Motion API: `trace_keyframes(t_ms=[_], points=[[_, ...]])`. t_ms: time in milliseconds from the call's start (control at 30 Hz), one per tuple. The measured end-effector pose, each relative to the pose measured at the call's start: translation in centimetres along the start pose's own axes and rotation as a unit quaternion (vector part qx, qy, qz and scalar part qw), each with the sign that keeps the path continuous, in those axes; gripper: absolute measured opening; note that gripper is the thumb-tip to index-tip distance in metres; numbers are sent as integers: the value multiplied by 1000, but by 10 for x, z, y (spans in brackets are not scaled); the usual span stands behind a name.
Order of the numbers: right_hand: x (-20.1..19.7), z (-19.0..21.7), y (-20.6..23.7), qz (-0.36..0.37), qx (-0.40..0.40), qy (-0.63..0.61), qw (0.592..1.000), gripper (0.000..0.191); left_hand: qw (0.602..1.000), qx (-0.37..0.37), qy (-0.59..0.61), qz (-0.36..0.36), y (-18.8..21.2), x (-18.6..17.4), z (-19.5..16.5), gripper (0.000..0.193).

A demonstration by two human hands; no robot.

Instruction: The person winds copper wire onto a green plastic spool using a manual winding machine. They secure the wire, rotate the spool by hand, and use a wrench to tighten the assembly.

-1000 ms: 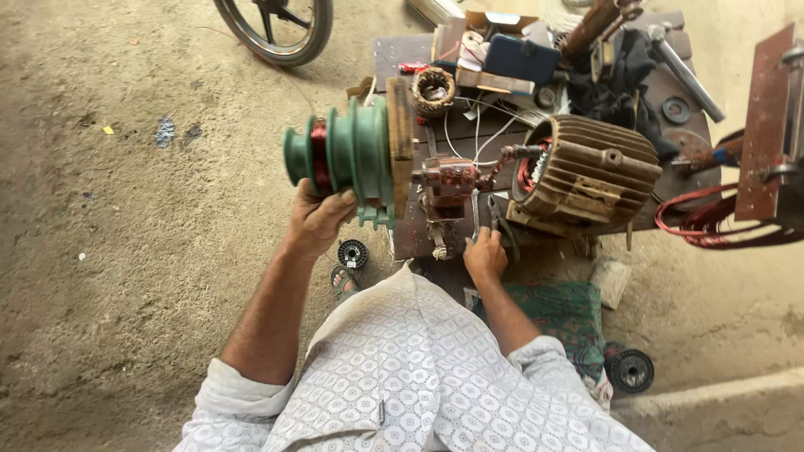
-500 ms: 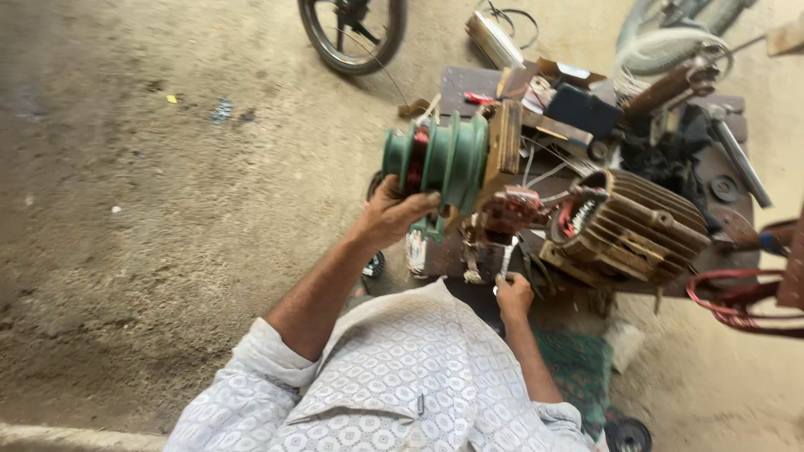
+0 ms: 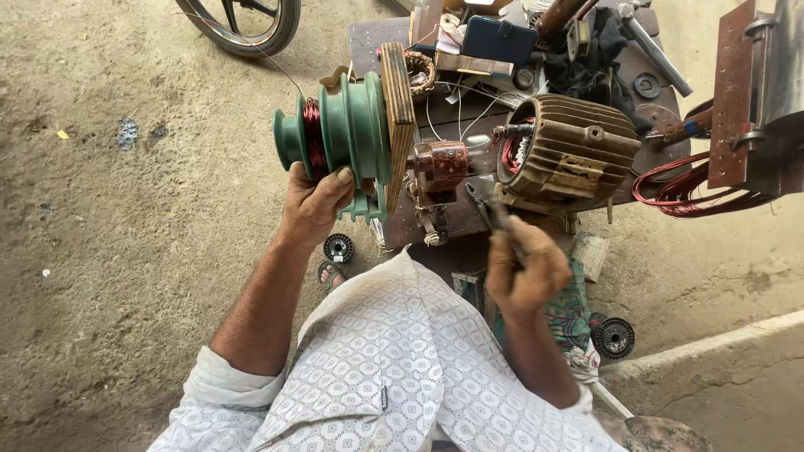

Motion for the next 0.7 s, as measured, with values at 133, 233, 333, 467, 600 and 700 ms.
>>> trace_keyframes(t_ms=[133, 233, 333, 467, 600, 700], points=[[34, 36, -20, 53, -60, -62, 995, 7, 1000, -7, -9, -6, 4, 0, -7, 17], [50, 54, -31, 82, -69, -40, 993, 14, 1000, -15, -6, -15, 5, -3, -6, 16], [63, 69, -39, 79, -72, -22, 994, 17, 999, -15, 8, -30, 6, -8, -1, 12], [78, 89, -41, 105, -100, -29, 989, 14, 997, -30, 3, -69, 6, -19, 0, 20], [79, 110, -45, 50, -189, -32, 980, 13, 998, -29, 30, -54, 12, -27, -8, 35], [77, 116, -56, 47, -229, -62, 970, 9, 997, -36, 12, -62, 21, -30, -14, 34]])
Point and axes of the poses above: each hand's wrist, its own y-axis away from the middle knuckle, its own x-axis out of the palm, z = x × y, the point moved 2 cm from there along -y, towards the middle knuckle, and after that the axes turned 11 degrees about -z, right-handed, at the moved point
